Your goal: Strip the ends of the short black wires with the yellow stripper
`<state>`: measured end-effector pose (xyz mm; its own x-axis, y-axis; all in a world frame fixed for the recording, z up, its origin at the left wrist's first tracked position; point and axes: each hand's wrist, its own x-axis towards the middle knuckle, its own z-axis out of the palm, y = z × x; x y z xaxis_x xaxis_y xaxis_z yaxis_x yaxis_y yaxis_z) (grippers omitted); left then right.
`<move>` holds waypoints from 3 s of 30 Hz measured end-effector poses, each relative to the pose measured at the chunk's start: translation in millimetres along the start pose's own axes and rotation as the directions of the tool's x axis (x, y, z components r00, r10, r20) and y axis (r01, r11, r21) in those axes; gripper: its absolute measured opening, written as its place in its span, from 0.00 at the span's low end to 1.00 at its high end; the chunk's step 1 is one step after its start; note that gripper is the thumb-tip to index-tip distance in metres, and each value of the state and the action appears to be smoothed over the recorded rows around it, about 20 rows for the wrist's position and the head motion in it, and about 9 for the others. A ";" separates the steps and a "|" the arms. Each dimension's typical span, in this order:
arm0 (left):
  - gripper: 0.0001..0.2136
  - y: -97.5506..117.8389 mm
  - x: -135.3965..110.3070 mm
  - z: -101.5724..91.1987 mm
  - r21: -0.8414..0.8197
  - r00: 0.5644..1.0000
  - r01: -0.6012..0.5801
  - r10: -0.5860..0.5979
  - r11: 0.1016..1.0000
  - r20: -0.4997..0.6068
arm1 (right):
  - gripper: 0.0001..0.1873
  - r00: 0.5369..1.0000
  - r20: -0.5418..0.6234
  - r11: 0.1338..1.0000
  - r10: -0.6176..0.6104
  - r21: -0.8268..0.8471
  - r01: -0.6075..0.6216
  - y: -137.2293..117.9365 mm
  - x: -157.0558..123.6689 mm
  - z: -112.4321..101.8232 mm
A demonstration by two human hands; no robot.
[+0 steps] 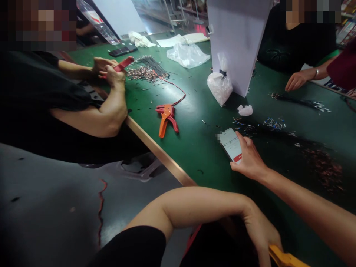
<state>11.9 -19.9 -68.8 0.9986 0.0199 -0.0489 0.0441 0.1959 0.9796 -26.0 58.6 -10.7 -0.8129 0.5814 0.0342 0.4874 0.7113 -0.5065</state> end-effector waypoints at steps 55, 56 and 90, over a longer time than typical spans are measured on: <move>0.13 -11.8 -6.8 -2.9 -0.008 0.991 -0.100 0.099 0.995 -0.086 | 0.51 0.890 -0.411 0.980 -0.196 -0.097 0.171 -21.0 -16.1 -26.9; 0.13 -11.3 -6.7 -2.8 -0.005 0.990 -0.102 0.101 0.995 -0.098 | 0.51 0.916 -0.374 0.989 -0.147 -0.033 0.146 -25.1 -6.0 -21.3; 0.20 24.7 -55.9 2.2 -0.169 0.974 0.170 -0.191 0.971 -0.118 | 0.17 0.965 -0.260 0.999 -0.043 -0.021 0.039 -14.5 -28.3 -87.0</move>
<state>-42.8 -18.3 -41.5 0.9612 0.0977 -0.2581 0.2077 0.3595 0.9097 17.7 66.2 70.6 -0.7223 0.6330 0.2787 0.4623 0.7415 -0.4862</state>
